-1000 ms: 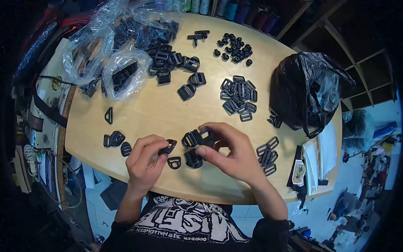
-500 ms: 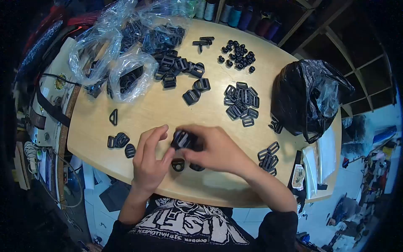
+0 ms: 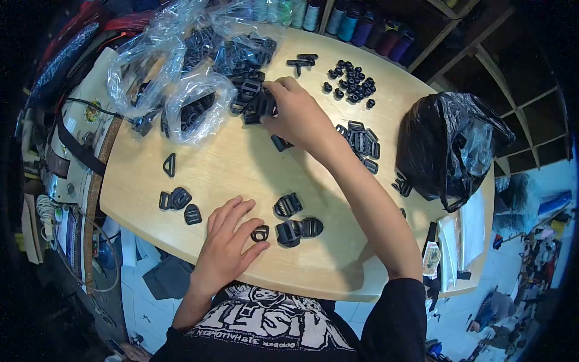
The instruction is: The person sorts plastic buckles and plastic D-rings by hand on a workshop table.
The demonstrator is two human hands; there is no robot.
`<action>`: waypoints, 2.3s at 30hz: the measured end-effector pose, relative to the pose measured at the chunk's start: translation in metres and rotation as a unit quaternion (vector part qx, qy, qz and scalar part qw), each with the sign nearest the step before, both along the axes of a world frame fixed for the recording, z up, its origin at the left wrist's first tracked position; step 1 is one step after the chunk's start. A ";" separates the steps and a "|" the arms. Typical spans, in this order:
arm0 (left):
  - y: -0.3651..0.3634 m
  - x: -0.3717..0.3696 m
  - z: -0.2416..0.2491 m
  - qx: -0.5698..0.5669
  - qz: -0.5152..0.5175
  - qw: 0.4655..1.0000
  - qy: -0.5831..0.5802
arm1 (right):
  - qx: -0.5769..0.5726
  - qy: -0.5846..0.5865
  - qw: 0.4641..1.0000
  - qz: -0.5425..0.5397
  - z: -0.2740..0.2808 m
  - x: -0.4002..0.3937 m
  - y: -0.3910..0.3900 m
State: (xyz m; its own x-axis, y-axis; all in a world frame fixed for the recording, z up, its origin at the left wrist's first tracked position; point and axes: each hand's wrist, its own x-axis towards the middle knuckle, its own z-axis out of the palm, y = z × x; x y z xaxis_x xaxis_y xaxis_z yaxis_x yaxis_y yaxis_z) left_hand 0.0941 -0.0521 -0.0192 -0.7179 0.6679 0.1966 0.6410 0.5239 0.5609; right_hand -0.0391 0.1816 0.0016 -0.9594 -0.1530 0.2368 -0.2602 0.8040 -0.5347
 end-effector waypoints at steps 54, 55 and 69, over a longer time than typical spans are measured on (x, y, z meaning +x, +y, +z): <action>0.019 0.018 0.001 0.394 0.049 0.850 -0.345 | -0.229 -0.107 0.968 0.009 0.024 0.196 -0.036; 0.022 0.017 0.004 0.392 0.046 0.850 -0.347 | -0.230 -0.107 0.967 0.004 0.024 0.201 -0.031; 0.037 -0.021 0.009 0.030 -0.031 0.999 -0.019 | -0.094 -0.133 0.971 -0.176 0.016 0.243 0.003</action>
State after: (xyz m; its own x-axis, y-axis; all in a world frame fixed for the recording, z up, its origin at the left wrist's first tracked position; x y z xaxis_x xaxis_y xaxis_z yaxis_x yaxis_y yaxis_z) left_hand 0.0736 -0.0150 -0.0105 -0.6830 0.6991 0.2114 0.6491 0.4482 0.6147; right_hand 0.2036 0.1850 0.0172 -0.9754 0.2179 -0.0340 0.1805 0.7002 -0.6907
